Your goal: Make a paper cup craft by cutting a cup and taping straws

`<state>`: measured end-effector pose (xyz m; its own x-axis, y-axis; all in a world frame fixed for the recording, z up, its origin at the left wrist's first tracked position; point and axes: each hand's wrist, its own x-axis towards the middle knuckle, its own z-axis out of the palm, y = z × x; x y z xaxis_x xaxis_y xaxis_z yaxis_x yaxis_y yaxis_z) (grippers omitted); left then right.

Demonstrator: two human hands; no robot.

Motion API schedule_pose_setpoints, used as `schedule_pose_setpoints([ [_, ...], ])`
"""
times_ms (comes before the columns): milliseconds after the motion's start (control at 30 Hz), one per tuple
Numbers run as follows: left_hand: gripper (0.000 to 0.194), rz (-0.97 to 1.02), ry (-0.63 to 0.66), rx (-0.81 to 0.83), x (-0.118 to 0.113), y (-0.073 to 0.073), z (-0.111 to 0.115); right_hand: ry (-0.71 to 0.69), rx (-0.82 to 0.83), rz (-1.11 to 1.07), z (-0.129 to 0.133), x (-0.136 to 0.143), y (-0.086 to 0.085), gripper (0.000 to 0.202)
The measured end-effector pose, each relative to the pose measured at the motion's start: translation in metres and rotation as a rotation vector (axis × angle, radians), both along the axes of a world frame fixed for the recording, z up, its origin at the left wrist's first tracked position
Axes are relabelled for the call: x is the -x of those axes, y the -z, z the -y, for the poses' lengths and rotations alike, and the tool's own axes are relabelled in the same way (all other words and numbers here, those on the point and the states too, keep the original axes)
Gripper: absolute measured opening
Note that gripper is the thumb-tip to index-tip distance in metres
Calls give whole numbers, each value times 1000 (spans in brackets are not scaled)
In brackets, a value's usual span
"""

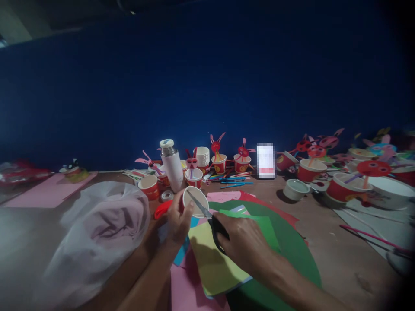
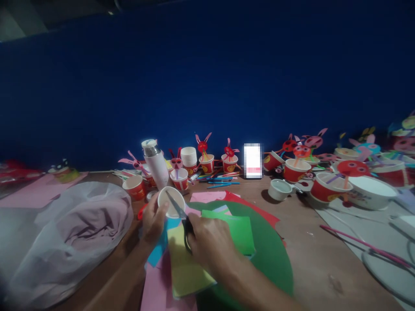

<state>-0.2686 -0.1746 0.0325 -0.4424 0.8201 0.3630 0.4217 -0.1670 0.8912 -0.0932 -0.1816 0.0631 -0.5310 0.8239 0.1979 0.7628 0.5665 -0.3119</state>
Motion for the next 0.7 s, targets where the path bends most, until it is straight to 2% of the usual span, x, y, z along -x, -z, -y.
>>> schedule_pose_setpoints([
  [233,42,-65,-39,27,7,5,-6,-47,-194,264,-5,9,3,37],
  [300,42,-81,-53,28,7,6,-7,-53,-192,268,-7,10,1,34],
  [400,41,-89,-46,8,8,6,-8,-38,-91,172,-10,9,-5,26],
  [467,41,-85,-34,-3,9,5,-8,-45,19,15,-12,8,-7,22],
  [533,40,-90,-28,-13,9,5,-8,-71,203,-224,-15,7,-6,19],
  [667,40,-95,-39,-40,8,4,-8,-53,830,-726,-18,10,5,24],
  [700,41,-92,-37,-42,8,4,-8,-41,944,-828,-18,11,8,26],
])
